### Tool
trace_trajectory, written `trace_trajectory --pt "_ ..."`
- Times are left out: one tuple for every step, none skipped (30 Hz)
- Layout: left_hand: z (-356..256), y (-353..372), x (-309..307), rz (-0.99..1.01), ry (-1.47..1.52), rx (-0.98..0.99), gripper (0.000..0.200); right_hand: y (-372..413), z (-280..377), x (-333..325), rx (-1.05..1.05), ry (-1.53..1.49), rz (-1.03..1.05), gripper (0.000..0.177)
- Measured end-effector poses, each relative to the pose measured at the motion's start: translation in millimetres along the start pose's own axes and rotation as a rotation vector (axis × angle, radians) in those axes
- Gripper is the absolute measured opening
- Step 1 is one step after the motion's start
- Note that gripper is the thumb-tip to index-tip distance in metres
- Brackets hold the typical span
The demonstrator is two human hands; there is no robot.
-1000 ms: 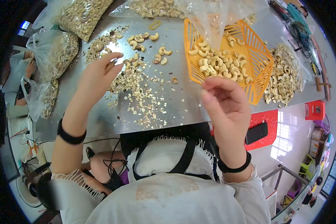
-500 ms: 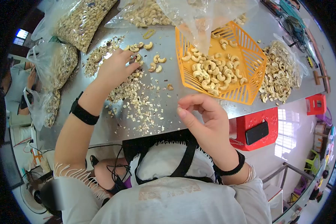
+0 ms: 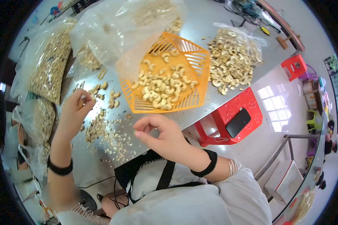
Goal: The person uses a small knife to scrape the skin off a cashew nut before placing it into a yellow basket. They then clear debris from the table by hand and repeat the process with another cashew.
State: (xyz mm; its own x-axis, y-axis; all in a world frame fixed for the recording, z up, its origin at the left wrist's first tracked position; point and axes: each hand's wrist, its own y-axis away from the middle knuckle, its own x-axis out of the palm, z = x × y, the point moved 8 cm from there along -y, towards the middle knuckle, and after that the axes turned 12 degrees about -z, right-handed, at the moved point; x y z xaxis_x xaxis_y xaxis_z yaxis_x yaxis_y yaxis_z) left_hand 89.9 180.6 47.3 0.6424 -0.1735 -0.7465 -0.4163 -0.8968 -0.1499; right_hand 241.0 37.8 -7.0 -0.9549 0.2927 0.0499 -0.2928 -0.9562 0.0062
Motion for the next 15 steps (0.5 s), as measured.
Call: trace_trajectory --pt "-15.9 0.6 -5.2 0.051 0.070 -0.067 0.012 -0.6 0.3 -1.8 0.014 -0.002 0.008 0.013" --pt "-31.0 2.1 -7.8 0.102 0.138 -0.135 0.011 -1.8 -0.6 -5.9 0.007 -0.004 -0.009 0.013" --pt "-49.4 3.7 -12.5 0.111 0.136 -0.120 0.011 -3.1 -1.4 -10.9 -0.028 -0.020 -0.036 0.013" --pt "-65.8 7.6 -11.5 0.168 0.249 -0.157 0.010 -3.1 -0.9 -15.2 -0.061 -0.035 -0.064 0.014" --pt "-80.3 8.6 -5.7 0.225 0.361 -0.197 0.010 -1.7 -3.8 -14.5 -0.024 -0.076 -0.059 0.014" --pt "-94.9 6.1 1.2 0.237 0.358 -0.185 0.010 -2.0 -3.3 -18.8 -0.027 -0.078 -0.075 0.014" --pt "-110.4 5.9 11.9 0.290 0.395 -0.180 0.010 -1.6 -1.8 -20.9 -0.040 -0.077 -0.058 0.014" --pt "-121.7 5.3 21.2 0.342 0.432 -0.176 0.010 -0.7 0.0 -22.6 -0.052 -0.075 -0.041 0.014" --pt "-133.9 -0.1 34.3 0.456 0.289 -0.043 0.010 0.9 1.1 -25.3 -0.054 -0.071 -0.040 0.014" --pt "-141.7 -8.0 44.6 0.464 0.288 -0.035 0.010 2.3 1.4 -28.4 -0.057 -0.071 -0.051 0.014" --pt "-156.4 -12.1 59.5 0.495 0.170 0.106 0.009 4.2 1.2 -29.6 -0.054 -0.063 -0.039 0.013" --pt "-168.5 -15.0 74.4 0.520 0.049 0.242 0.010 6.7 1.0 -30.5 -0.050 -0.057 -0.024 0.013" --pt "-170.5 -21.5 88.9 0.523 0.047 0.245 0.010 9.2 1.2 -32.3 -0.051 -0.059 -0.027 0.013" --pt "-180.8 -29.9 98.3 0.425 0.003 0.414 0.011 11.2 0.4 -33.5 -0.037 -0.059 -0.030 0.013" --pt "-194.9 -35.9 102.8 0.325 -0.040 0.580 0.013 13.1 -0.6 -34.8 -0.024 -0.058 -0.031 0.012"
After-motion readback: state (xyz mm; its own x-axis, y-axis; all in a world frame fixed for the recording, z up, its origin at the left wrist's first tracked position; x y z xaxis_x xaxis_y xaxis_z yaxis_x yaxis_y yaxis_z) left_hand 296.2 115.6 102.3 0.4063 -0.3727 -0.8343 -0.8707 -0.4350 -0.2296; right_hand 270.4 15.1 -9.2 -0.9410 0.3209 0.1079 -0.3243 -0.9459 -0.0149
